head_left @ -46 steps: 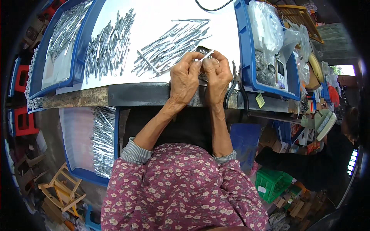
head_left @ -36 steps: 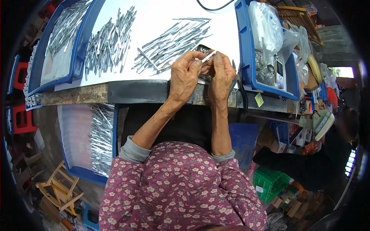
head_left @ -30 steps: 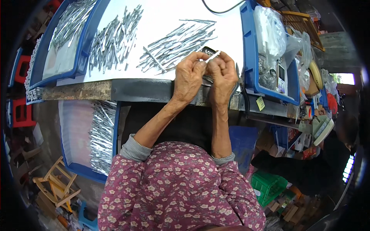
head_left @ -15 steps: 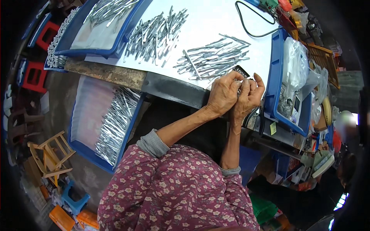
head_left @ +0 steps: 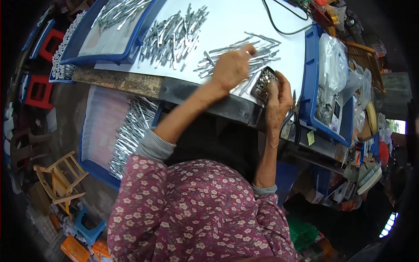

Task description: Inserting small metal pins into a metal jig.

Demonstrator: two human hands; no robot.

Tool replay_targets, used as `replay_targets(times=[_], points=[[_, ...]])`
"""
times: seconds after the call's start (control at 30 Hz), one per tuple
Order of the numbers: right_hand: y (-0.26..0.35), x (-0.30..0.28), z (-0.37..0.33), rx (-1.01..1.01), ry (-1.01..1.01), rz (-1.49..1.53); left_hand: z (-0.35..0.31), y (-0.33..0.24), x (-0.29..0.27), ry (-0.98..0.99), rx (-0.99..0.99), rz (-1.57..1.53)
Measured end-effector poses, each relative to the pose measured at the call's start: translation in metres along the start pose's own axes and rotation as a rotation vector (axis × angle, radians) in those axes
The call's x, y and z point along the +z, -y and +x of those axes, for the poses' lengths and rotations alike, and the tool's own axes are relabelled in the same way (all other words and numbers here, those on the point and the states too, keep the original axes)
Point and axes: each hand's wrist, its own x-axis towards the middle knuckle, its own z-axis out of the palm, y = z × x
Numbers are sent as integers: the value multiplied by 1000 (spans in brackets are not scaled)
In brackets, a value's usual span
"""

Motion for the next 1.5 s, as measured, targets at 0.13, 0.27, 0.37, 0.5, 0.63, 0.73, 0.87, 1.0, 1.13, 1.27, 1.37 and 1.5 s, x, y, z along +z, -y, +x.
replay_targets(times=[0.13, 0.27, 0.37, 0.5, 0.63, 0.73, 0.87, 1.0, 1.13, 1.27, 1.37, 1.5], points=[[4, -7, -4, -131, 45, -295, 30, 61, -33, -218, 228, 359], [-2, -12, 0, -281, 153, -525, 41, 92, -58, -147, 240, 684], [-1, -16, -1, -282, 185, -578, 42, 101, -58, -113, 308, 782], [2, -24, -3, -255, 219, -645, 34, 87, -64, -97, 378, 645], [0, -35, -2, -249, 240, -663, 15, 49, -69, 231, 339, 357], [1, -37, 4, -285, 368, -639, -1, 48, -69, 338, 276, 247], [5, -32, 10, -337, 430, -653, -1, 47, -74, 497, 260, 277], [4, -28, 15, -399, 471, -676, -1, 48, -71, 451, 348, 311], [4, -26, 19, -431, 527, -748, -2, 56, -67, 396, 397, 293], [1, -26, 21, -400, 536, -771, -3, 45, -63, 356, 377, 263], [1, -25, 23, -370, 562, -749, -2, 37, -54, 240, 392, 85], [-6, -25, 23, -303, 576, -744, -6, 20, -39, 202, 209, -52]])
